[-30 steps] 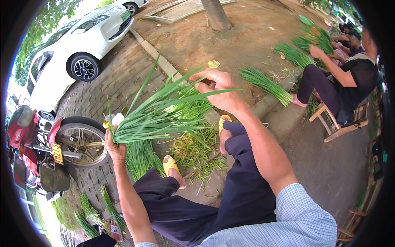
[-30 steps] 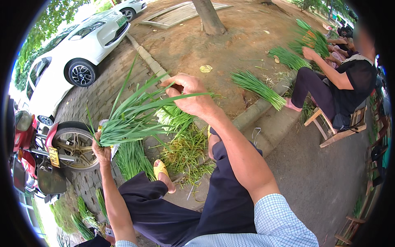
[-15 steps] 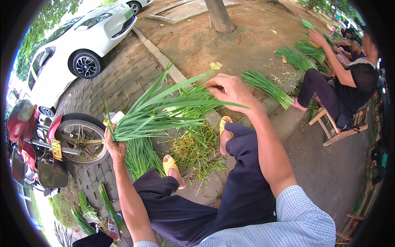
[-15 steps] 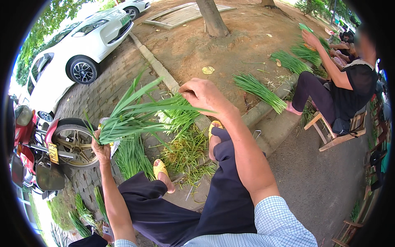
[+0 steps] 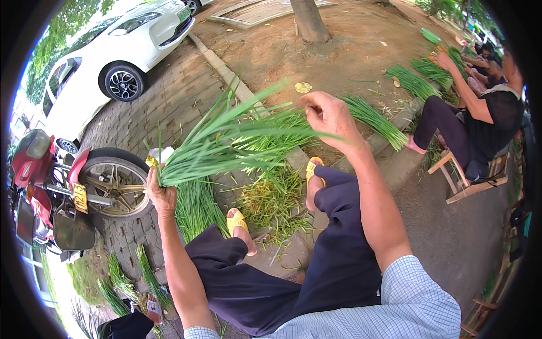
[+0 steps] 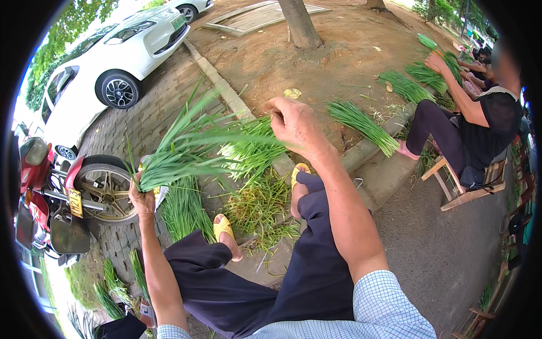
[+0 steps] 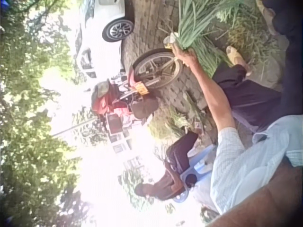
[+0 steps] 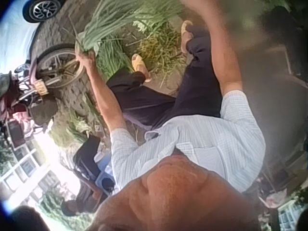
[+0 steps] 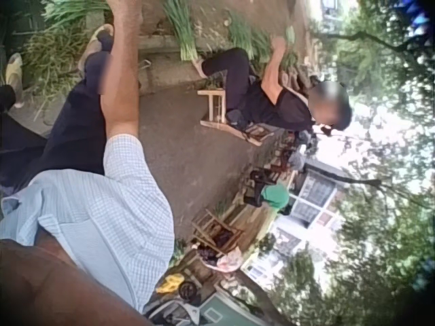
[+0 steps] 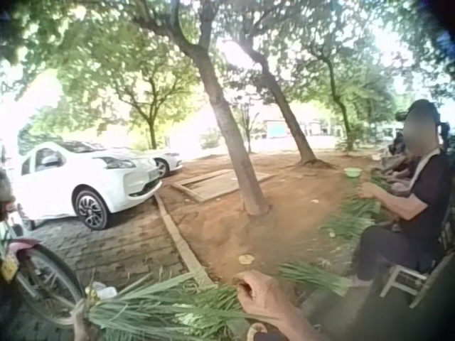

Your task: The person sorts through a bundle of green chives by hand, identifying and removing yellowed or damaged leaves before placing the bundle onto a pile.

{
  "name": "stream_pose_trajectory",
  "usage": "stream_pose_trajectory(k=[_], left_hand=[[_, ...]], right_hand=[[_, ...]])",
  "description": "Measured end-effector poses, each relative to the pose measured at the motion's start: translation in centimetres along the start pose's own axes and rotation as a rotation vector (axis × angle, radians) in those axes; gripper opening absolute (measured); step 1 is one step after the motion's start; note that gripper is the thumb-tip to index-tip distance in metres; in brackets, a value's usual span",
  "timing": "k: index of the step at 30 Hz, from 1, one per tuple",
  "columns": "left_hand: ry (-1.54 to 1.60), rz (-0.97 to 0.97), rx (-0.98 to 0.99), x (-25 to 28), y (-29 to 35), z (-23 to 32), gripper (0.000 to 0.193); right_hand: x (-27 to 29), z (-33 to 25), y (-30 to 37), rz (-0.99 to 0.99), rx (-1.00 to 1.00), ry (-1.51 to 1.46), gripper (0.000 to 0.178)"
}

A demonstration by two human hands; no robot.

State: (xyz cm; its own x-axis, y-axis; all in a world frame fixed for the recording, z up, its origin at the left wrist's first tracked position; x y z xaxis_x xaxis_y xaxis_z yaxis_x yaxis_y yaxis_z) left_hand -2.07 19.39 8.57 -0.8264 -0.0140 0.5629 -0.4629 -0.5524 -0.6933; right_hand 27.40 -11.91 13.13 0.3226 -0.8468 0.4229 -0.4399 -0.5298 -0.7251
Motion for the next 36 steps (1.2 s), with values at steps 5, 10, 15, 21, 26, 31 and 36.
stream_pose_trajectory(k=[5,10,15,21,26,31,36], left_hand=[[0.041,-0.017,-0.018,-0.5,0.0,1.0,0.036],[0.044,-0.1,0.01,-1.6,-0.1,2.4,0.034],[0.02,-0.115,0.086,-1.5,-0.4,2.7,0.026],[-0.016,-0.142,0.201,-1.7,-0.5,2.1,0.022],[0.019,-0.167,0.242,-2.5,-0.5,1.6,0.024],[0.011,-0.175,0.221,-3.3,-0.5,2.4,0.024],[0.011,-0.214,0.223,-4.2,-0.5,3.6,0.023]], right_hand=[[0.7,1.5,0.5,0.226,-0.085,-0.069,0.015],[2.2,1.7,0.9,0.374,-0.083,0.062,0.011],[2.7,5.0,1.9,0.489,-0.377,-0.356,0.011],[-4.0,3.3,4.2,-0.449,-0.531,-0.352,0.017],[-9.8,-0.7,4.3,-0.674,-0.273,-0.464,0.03],[-9.4,-2.9,1.7,-0.297,-0.141,-0.434,0.04],[-9.5,-4.2,1.0,-0.228,0.071,-0.224,0.039]])
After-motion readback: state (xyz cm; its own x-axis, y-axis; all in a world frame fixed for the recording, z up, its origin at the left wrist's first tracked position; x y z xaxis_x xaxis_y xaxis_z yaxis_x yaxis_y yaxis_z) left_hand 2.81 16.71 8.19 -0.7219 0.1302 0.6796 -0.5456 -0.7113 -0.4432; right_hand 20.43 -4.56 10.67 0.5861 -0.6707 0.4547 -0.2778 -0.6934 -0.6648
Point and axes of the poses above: each hand's wrist, its own y-axis away from the middle knuckle, its own x-axis out of the back of the hand, z = x × y, the point moved 10 cm from there along -y, towards the middle knuckle, and after that the axes turned 15 degrees about x, right-handed, at the moved point
